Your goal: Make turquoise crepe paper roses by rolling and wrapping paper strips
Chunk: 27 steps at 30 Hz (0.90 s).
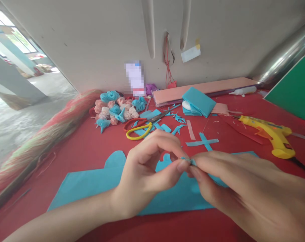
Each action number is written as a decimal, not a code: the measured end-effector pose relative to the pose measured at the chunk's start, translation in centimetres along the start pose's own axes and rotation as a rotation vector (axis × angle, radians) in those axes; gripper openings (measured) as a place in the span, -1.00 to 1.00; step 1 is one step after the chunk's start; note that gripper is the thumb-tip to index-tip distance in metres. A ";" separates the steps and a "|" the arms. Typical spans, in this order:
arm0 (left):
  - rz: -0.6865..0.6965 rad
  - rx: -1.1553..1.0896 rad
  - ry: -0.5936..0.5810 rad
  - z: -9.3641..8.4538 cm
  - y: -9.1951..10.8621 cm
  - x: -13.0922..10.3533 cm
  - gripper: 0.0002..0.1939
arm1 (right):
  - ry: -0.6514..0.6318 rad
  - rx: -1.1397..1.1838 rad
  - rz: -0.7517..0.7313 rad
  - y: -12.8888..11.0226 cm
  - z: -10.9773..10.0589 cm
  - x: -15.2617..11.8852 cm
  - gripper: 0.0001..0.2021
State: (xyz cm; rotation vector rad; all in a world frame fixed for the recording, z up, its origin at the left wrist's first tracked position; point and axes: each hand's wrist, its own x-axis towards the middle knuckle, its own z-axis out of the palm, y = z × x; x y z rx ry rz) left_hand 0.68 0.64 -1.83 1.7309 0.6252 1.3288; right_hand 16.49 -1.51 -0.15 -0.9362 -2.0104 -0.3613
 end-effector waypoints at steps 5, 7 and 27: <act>0.012 0.008 -0.006 0.1 0.0 -0.1 -0.94 | -0.080 0.116 0.112 0.0 0.5 -1.3 -0.71; 0.003 -0.011 -0.010 0.1 0.0 -0.1 -0.94 | -0.112 0.151 0.146 0.0 0.6 -1.8 -0.73; -0.008 0.001 -0.020 -0.5 0.3 0.2 -0.84 | -0.151 0.204 0.107 0.5 -0.3 -1.1 -0.79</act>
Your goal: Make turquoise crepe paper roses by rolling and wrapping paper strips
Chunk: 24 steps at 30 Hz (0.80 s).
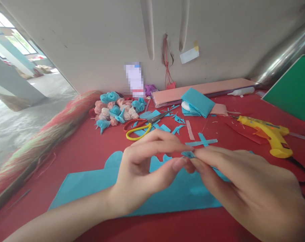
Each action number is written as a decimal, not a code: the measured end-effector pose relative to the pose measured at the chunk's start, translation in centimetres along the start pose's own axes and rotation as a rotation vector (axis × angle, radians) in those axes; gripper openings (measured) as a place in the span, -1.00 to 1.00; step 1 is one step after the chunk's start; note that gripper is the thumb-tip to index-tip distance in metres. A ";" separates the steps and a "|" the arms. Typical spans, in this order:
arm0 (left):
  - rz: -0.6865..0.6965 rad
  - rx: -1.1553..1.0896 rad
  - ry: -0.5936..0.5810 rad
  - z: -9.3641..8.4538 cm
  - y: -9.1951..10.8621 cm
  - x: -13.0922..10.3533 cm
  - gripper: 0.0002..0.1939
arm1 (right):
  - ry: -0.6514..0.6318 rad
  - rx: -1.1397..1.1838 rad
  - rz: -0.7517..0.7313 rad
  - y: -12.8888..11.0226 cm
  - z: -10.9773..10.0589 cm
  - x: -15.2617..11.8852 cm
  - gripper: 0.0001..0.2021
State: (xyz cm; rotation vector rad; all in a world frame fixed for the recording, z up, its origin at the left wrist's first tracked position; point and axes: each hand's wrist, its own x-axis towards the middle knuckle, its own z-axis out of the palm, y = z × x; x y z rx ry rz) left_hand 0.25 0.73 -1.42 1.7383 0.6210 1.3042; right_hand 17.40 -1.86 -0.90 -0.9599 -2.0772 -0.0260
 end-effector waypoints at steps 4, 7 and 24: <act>-0.041 -0.021 0.025 0.3 0.0 0.0 -0.82 | -0.006 0.022 0.043 -0.1 0.0 0.1 -0.78; -0.105 -0.118 0.052 0.4 -0.2 -0.2 -0.83 | -0.023 0.133 0.115 -0.2 -0.1 0.2 -0.77; -0.123 -0.100 0.068 0.4 -0.1 -0.4 -0.89 | 0.102 0.252 0.078 -0.3 0.6 -0.2 -0.88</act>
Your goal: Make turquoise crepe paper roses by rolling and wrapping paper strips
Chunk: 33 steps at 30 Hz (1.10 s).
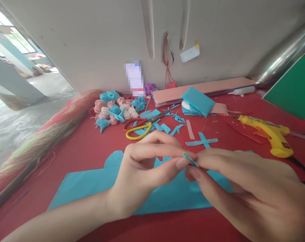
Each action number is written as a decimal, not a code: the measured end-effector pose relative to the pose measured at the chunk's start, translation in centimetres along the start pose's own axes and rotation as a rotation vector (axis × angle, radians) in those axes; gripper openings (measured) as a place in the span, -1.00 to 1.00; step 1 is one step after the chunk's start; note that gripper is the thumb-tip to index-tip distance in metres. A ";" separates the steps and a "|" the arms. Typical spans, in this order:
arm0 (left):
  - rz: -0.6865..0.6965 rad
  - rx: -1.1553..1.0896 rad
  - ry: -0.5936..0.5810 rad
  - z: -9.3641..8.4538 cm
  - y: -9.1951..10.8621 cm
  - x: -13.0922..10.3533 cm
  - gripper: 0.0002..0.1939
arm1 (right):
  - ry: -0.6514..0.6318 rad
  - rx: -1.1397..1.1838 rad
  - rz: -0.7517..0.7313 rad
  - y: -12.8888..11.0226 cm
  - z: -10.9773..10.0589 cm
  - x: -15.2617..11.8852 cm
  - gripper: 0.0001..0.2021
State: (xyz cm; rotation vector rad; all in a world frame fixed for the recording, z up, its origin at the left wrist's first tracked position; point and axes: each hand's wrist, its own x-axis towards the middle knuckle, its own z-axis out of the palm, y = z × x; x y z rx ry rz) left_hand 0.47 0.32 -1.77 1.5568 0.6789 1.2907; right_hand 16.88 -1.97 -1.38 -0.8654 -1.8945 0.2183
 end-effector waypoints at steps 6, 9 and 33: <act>-0.022 -0.050 -0.015 0.2 -0.2 0.0 -0.87 | -0.002 -0.102 -0.026 0.0 -0.2 -0.3 -0.87; -0.033 -0.094 -0.006 0.3 -0.4 -0.1 -0.88 | -0.069 -0.086 -0.025 0.1 -0.4 -0.2 -0.87; -0.076 -0.242 -0.067 0.1 -0.9 0.1 -0.97 | -0.308 0.248 0.410 0.0 -0.9 0.9 -0.73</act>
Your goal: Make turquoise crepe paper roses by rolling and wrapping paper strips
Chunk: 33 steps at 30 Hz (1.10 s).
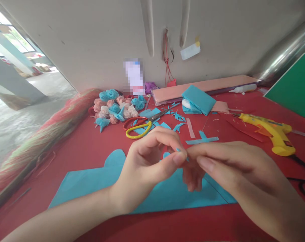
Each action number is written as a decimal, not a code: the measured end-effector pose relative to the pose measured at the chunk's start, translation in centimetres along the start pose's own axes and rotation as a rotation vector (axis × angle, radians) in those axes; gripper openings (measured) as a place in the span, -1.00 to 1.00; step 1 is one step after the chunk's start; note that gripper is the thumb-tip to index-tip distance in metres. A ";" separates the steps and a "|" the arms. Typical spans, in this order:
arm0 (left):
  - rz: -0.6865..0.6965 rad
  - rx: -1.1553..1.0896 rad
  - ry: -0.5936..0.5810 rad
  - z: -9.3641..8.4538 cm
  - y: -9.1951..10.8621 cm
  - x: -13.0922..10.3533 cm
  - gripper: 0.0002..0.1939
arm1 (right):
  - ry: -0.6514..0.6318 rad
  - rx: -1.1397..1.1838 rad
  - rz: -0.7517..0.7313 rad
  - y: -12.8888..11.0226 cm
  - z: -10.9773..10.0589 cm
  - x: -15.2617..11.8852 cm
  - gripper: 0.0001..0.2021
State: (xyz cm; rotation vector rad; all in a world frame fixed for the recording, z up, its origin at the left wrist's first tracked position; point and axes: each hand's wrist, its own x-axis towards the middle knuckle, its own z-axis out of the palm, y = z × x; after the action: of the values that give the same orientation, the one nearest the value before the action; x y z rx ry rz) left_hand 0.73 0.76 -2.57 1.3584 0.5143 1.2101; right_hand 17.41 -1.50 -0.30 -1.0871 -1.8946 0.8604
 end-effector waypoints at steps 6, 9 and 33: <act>0.065 0.101 0.014 0.0 0.0 0.0 -0.95 | 0.132 0.002 -0.112 -0.6 0.6 0.6 -0.85; 0.088 0.167 0.027 0.0 0.0 0.0 -0.96 | 0.228 -0.162 -0.279 -0.1 0.8 0.3 -0.86; 0.080 0.163 0.005 -0.4 0.2 0.5 -0.93 | 0.253 -0.275 -0.354 0.1 0.4 -0.1 -0.71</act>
State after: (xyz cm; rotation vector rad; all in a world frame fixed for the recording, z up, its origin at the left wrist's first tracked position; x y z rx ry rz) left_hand 0.52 1.37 -2.29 1.5267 0.5766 1.2583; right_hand 17.09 -1.62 -0.60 -0.9258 -1.9430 0.2565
